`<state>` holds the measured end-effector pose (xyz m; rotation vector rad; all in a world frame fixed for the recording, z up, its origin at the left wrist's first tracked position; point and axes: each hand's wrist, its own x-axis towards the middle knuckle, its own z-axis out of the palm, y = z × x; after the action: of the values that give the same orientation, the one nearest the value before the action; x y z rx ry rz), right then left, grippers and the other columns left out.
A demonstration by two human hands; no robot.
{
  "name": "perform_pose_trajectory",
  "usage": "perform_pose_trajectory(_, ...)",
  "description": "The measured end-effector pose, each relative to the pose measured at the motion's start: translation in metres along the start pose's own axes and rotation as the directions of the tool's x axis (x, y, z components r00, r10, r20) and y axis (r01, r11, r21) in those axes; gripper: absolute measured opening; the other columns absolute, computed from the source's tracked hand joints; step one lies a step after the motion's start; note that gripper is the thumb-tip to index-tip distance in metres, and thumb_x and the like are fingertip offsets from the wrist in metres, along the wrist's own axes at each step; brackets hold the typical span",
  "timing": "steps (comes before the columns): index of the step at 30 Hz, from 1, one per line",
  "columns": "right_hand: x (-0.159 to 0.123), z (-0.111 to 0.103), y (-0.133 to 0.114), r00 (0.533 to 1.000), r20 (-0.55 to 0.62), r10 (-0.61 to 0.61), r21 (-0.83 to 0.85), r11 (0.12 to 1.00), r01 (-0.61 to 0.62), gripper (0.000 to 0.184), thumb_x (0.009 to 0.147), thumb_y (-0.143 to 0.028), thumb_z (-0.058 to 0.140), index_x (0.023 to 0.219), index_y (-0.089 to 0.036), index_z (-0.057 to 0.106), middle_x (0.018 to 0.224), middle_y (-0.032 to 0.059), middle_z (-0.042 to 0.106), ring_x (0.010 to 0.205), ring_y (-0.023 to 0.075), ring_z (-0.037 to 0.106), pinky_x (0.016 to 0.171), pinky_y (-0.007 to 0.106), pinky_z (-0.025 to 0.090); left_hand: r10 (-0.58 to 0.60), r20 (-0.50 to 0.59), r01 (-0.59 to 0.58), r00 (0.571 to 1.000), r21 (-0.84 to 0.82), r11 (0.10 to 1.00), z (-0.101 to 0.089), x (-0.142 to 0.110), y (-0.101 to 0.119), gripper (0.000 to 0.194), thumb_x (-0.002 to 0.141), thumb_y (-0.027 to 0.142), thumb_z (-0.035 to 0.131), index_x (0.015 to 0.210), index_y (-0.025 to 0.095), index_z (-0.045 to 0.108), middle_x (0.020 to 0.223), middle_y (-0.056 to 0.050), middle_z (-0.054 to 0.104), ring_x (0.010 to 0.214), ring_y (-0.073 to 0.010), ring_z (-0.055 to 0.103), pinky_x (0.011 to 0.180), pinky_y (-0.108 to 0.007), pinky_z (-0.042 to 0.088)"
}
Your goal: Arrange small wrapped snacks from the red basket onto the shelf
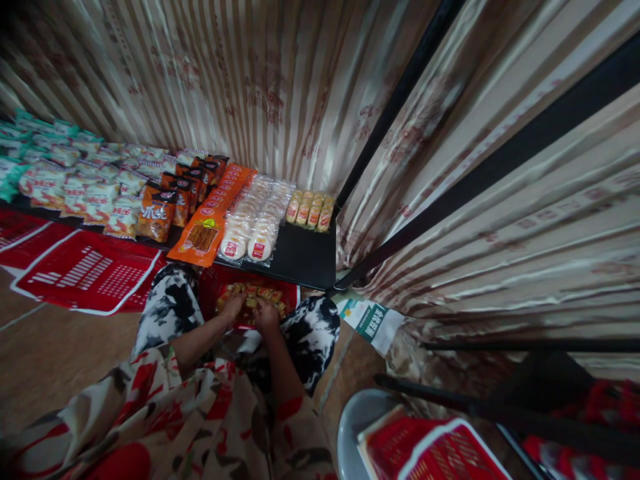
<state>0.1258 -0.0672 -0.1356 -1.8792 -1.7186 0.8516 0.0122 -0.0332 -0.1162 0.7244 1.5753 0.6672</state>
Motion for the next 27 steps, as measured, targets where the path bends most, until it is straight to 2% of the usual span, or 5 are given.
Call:
perform_pose_trajectory(4,-0.002,0.006,0.008,0.995,-0.080,-0.059,0.124,0.990,0.069,0.046,0.068,-0.008,0.049,0.109,-0.022,0.064,0.114,0.0067,0.061,0.099,0.0176,0.059,0.087,0.029,0.048,-0.027,0.025,0.029,0.999,-0.100,0.995,0.002,-0.006,0.003,0.008,0.079,0.025,0.052,0.076,0.017,0.053,0.065,0.000,0.058,0.058,-0.0103,0.056,0.052,-0.019,0.047)
perform_pose_trajectory(8,-0.006,0.011,0.009,0.987,-0.140,-0.076,0.165,0.981,0.099,0.050,0.065,-0.004,0.046,0.108,-0.021,0.065,0.113,0.0072,0.061,0.105,0.0189,0.057,0.095,0.034,0.045,0.003,0.037,0.002,0.999,-0.142,0.990,0.001,-0.009,0.004,0.004,0.073,0.013,0.054,0.071,0.016,0.053,0.066,0.000,0.058,0.058,-0.0095,0.055,0.055,-0.020,0.047)
perform_pose_trajectory(13,-0.012,0.012,0.002,0.979,-0.201,-0.030,0.202,0.977,0.071,0.054,0.062,-0.002,0.041,0.105,-0.020,0.066,0.115,0.0068,0.060,0.110,0.0197,0.054,0.099,0.034,0.042,0.030,0.017,-0.027,0.999,-0.154,0.988,-0.001,-0.009,0.000,0.009,0.070,0.007,0.051,0.072,0.015,0.054,0.064,0.000,0.057,0.057,-0.0099,0.055,0.058,-0.021,0.046)
perform_pose_trajectory(23,-0.017,0.007,-0.005,0.951,-0.303,0.058,0.346,0.937,0.053,0.036,0.067,-0.011,0.042,0.089,-0.019,0.068,0.102,0.0071,0.064,0.104,0.0192,0.055,0.096,0.036,0.041,0.122,0.009,-0.119,0.993,-0.144,0.982,-0.004,-0.020,0.004,0.018,0.064,0.000,0.050,0.072,0.015,0.058,0.062,0.002,0.058,0.057,-0.0092,0.053,0.057,-0.019,0.043)
perform_pose_trajectory(27,-0.018,0.007,-0.004,0.951,-0.294,0.094,0.442,0.896,0.048,0.030,0.068,-0.017,0.044,0.088,-0.019,0.067,0.099,0.0064,0.064,0.094,0.0185,0.060,0.087,0.034,0.046,0.152,0.025,-0.147,0.988,-0.140,0.979,-0.005,-0.024,0.006,0.019,0.064,0.000,0.052,0.073,0.015,0.059,0.061,0.002,0.058,0.056,-0.0087,0.053,0.054,-0.018,0.042)
